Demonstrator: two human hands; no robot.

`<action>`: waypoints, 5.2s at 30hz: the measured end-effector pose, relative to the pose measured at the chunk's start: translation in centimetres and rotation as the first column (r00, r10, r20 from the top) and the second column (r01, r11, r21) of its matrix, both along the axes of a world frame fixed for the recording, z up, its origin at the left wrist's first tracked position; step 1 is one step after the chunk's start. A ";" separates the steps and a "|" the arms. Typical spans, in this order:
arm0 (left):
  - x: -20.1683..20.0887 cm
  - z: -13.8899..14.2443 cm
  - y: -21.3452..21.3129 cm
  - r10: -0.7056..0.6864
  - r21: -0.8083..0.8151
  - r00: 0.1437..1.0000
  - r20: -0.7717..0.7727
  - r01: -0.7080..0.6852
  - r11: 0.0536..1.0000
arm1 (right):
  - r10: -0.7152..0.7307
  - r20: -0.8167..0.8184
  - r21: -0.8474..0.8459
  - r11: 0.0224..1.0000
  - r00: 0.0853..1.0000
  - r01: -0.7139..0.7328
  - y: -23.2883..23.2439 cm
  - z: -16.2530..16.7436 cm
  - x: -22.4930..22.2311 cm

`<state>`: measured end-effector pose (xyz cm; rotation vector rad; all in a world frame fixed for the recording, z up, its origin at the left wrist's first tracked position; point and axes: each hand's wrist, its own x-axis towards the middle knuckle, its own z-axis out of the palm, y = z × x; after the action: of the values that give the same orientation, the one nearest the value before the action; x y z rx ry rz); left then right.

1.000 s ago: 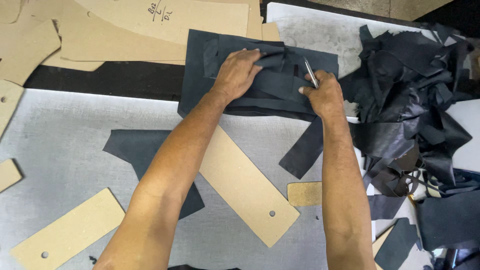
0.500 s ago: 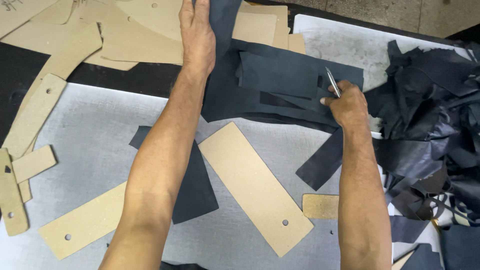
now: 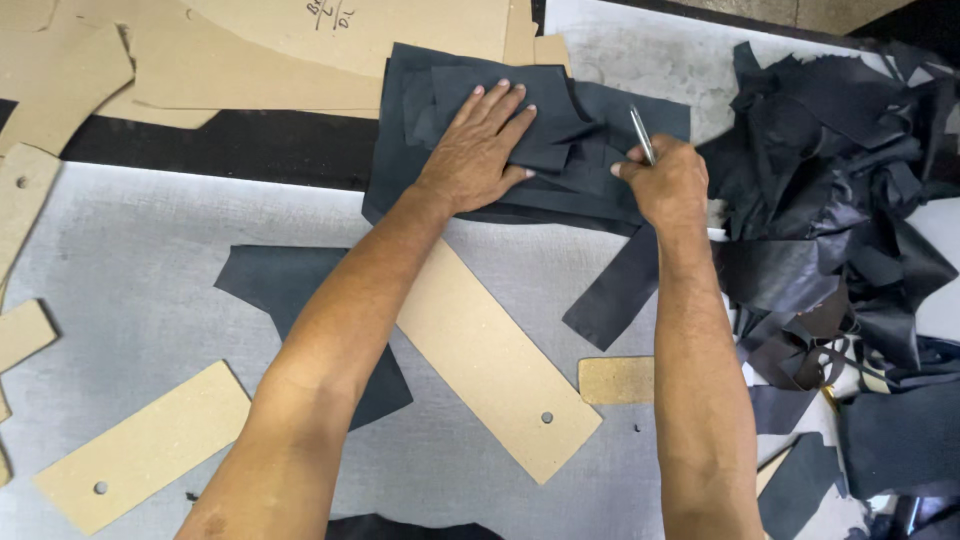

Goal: The person uses a utility knife to cut black leather pieces following cardboard templates on a work table. They repeatedly position templates, cut around them, remove the templates, and set aside the cut leather pieces.

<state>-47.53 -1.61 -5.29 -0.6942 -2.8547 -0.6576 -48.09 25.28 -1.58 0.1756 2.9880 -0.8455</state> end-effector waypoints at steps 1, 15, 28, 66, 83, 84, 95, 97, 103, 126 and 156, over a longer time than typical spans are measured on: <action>0.1 0.3 -0.1 -0.009 -0.024 1.000 0.003 0.009 1.000 | 0.017 -0.011 -0.013 1.000 1.000 -0.017 0.0 0.6 -0.1; 0.1 1.7 2.0 0.142 0.016 0.980 0.142 -0.146 0.989 | 0.142 -0.163 -0.750 0.626 0.976 -0.216 -2.9 8.2 -2.9; 2.4 9.5 -6.0 -0.045 0.145 0.995 0.088 0.032 0.989 | 0.200 -0.096 -0.130 0.969 0.975 -0.212 -3.6 3.8 32.4; 52.7 5.0 -20.8 0.050 0.046 0.986 0.157 -0.057 0.997 | 0.231 -0.042 -0.178 0.956 0.972 -0.235 -17.9 2.8 63.3; 56.7 4.1 -14.0 0.252 -0.101 0.884 0.394 -0.231 0.968 | 0.309 -0.221 0.114 0.950 0.925 -0.291 -18.5 -0.8 55.7; 56.7 4.0 -14.1 0.259 -0.099 0.872 0.414 -0.240 0.966 | 0.308 -0.225 0.134 0.949 0.924 -0.284 -18.4 -0.9 55.6; 56.2 2.8 -10.6 0.326 -0.257 0.881 0.342 -0.246 0.935 | 0.303 -0.277 0.032 0.951 0.912 -0.307 -17.2 -0.8 55.1; 56.3 2.6 -10.2 0.344 -0.242 0.877 0.334 -0.273 0.931 | 0.310 -0.251 0.023 0.949 0.917 -0.315 -17.0 -1.0 54.9; 56.2 2.9 -9.8 0.332 -0.187 0.879 0.342 -0.282 0.941 | 0.304 -0.166 -0.068 0.946 0.938 -0.318 -16.6 -0.4 54.5; 56.7 0.5 -10.3 0.315 -0.121 0.856 0.409 -0.292 0.949 | 0.950 -0.062 0.291 -0.274 -0.305 -0.916 -33.1 3.2 38.8; 55.0 3.1 -10.3 0.295 -0.154 0.851 0.435 -0.252 0.955 | 0.818 -0.107 0.364 0.561 0.565 -0.743 -17.2 1.3 44.5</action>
<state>7.51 -11.88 -2.23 -0.1334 -3.3366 -0.7259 -3.58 8.04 -0.27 -1.3009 2.8429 -0.3238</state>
